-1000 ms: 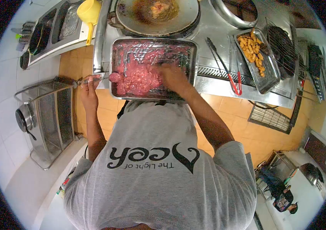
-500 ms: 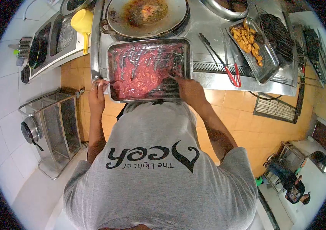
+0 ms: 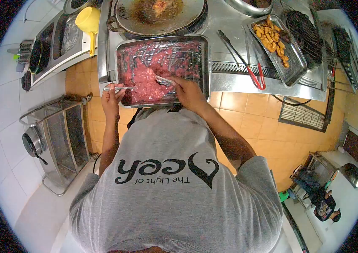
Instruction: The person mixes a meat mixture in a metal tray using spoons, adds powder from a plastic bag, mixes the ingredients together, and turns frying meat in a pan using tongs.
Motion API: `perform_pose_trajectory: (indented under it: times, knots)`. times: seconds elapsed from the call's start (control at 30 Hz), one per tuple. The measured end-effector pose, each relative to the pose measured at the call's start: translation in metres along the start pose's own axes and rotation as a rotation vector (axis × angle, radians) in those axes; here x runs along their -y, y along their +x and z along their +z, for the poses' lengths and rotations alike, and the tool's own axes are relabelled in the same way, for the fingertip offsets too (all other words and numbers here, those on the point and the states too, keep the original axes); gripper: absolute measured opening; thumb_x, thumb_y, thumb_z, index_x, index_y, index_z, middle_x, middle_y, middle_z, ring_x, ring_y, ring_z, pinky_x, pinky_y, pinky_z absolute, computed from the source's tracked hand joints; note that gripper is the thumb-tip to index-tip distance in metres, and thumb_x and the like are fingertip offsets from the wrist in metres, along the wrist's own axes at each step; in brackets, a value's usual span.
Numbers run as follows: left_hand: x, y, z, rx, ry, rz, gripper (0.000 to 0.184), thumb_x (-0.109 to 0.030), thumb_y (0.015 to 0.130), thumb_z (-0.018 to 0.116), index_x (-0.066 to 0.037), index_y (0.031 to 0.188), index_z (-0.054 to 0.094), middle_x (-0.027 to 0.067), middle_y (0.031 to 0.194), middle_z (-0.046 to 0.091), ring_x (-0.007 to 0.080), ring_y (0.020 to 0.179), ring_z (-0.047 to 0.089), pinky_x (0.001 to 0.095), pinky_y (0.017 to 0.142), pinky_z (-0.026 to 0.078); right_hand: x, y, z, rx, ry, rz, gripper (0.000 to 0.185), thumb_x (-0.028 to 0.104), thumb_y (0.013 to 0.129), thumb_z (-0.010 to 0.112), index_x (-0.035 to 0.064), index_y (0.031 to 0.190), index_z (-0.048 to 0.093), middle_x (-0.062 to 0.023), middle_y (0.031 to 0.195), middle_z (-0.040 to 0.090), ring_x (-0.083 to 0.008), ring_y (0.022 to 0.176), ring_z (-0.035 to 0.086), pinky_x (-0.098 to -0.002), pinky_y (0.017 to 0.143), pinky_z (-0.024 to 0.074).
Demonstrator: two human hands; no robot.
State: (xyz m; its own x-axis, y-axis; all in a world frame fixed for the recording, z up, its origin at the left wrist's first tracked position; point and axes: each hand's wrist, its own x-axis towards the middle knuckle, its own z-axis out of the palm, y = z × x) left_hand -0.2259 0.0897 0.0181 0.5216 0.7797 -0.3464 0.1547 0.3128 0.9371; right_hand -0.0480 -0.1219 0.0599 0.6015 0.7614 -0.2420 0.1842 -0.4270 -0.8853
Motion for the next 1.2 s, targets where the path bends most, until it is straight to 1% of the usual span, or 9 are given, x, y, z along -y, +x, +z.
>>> perform_pose_trajectory:
  times: [0.1,0.2,0.3,0.4,0.5,0.63,0.83,1.0,1.2]
  knots:
    - [0.000,0.005,-0.001,-0.051,-0.034,-0.061,0.020,-0.023,0.094,0.046,-0.006,0.102,0.050,0.0103,0.096,0.062,0.0148,0.076,0.062,0.0243,0.068,0.051,-0.014,0.006,0.011,-0.068,-0.111,-0.402,0.036,0.003,0.081,0.048,0.0131,0.115,0.056,-0.0148,0.095,0.062,-0.0322,0.085,0.059,-0.0382,0.071,0.0486]
    - [0.002,0.011,-0.001,-0.053,-0.086,-0.057,0.020,-0.023,0.094,0.046,-0.006,0.103,0.049,0.0108,0.097,0.062,0.0156,0.075,0.063,0.0245,0.068,0.051,-0.013,0.002,0.010,0.128,-0.523,-0.327,0.045,0.002,0.076,0.052,0.0188,0.117,0.055,-0.0109,0.094,0.059,-0.0293,0.086,0.059,-0.0368,0.070,0.0499]
    - [0.000,0.011,-0.003,-0.052,-0.094,-0.052,0.019,-0.023,0.094,0.046,-0.006,0.102,0.050,0.0110,0.097,0.062,0.0156,0.076,0.062,0.0241,0.068,0.051,-0.014,-0.002,-0.003,0.131,-0.616,-0.327,0.048,0.003,0.073,0.054,0.0216,0.118,0.055,-0.0092,0.089,0.056,-0.0282,0.084,0.059,-0.0354,0.070,0.0510]
    - [-0.003,0.013,-0.012,-0.072,-0.096,-0.025,0.021,-0.023,0.094,0.046,-0.005,0.102,0.050,0.0113,0.097,0.061,0.0161,0.078,0.062,0.0249,0.069,0.051,-0.032,0.002,-0.018,-0.133,-0.536,-0.426,0.053,-0.007,0.072,0.049,0.0182,0.118,0.055,-0.0109,0.083,0.052,-0.0295,0.071,0.055,-0.0372,0.062,0.0477]
    - [-0.010,0.015,-0.014,-0.131,-0.093,0.088,0.023,-0.023,0.094,0.045,-0.002,0.103,0.050,0.0118,0.098,0.060,0.0170,0.080,0.061,0.0259,0.072,0.051,-0.041,0.009,-0.033,-0.163,-0.546,-0.243,0.048,0.001,0.074,0.053,0.0212,0.118,0.054,-0.0133,0.096,0.058,-0.0328,0.080,0.060,-0.0381,0.068,0.0518]
    - [-0.020,0.023,-0.005,-0.147,-0.036,0.157,0.025,-0.023,0.095,0.044,0.000,0.103,0.049,0.0129,0.098,0.060,0.0183,0.083,0.061,0.0272,0.075,0.050,-0.056,0.029,-0.011,-0.157,-0.531,-0.223,0.047,0.002,0.076,0.050,0.0179,0.121,0.051,-0.0160,0.100,0.058,-0.0360,0.081,0.060,-0.0433,0.070,0.0503]
    - [-0.025,0.039,0.009,-0.105,-0.011,0.262,0.023,-0.019,0.095,0.042,0.002,0.102,0.049,0.0130,0.100,0.059,0.0187,0.085,0.060,0.0286,0.079,0.050,-0.037,0.026,0.015,0.181,-0.399,-0.388,0.046,0.001,0.076,0.049,0.0165,0.119,0.053,-0.0135,0.101,0.058,-0.0338,0.086,0.059,-0.0406,0.075,0.0487]
    - [-0.011,0.048,0.022,-0.059,0.088,0.362,0.021,-0.016,0.095,0.040,0.002,0.098,0.050,0.0124,0.098,0.059,0.0171,0.087,0.060,0.0291,0.080,0.050,-0.038,0.022,-0.024,0.071,-0.313,-0.460,0.044,-0.004,0.076,0.047,0.0133,0.115,0.056,-0.0156,0.095,0.059,-0.0332,0.086,0.057,-0.0390,0.077,0.0460]
    - [0.004,0.018,0.035,0.171,0.100,0.158,0.022,-0.016,0.096,0.039,0.002,0.097,0.051,0.0119,0.095,0.059,0.0159,0.085,0.059,0.0281,0.078,0.051,-0.061,0.058,-0.027,-0.179,-0.385,-0.290,0.036,-0.002,0.081,0.044,0.0093,0.113,0.057,-0.0214,0.105,0.057,-0.0386,0.091,0.056,-0.0409,0.079,0.0460]
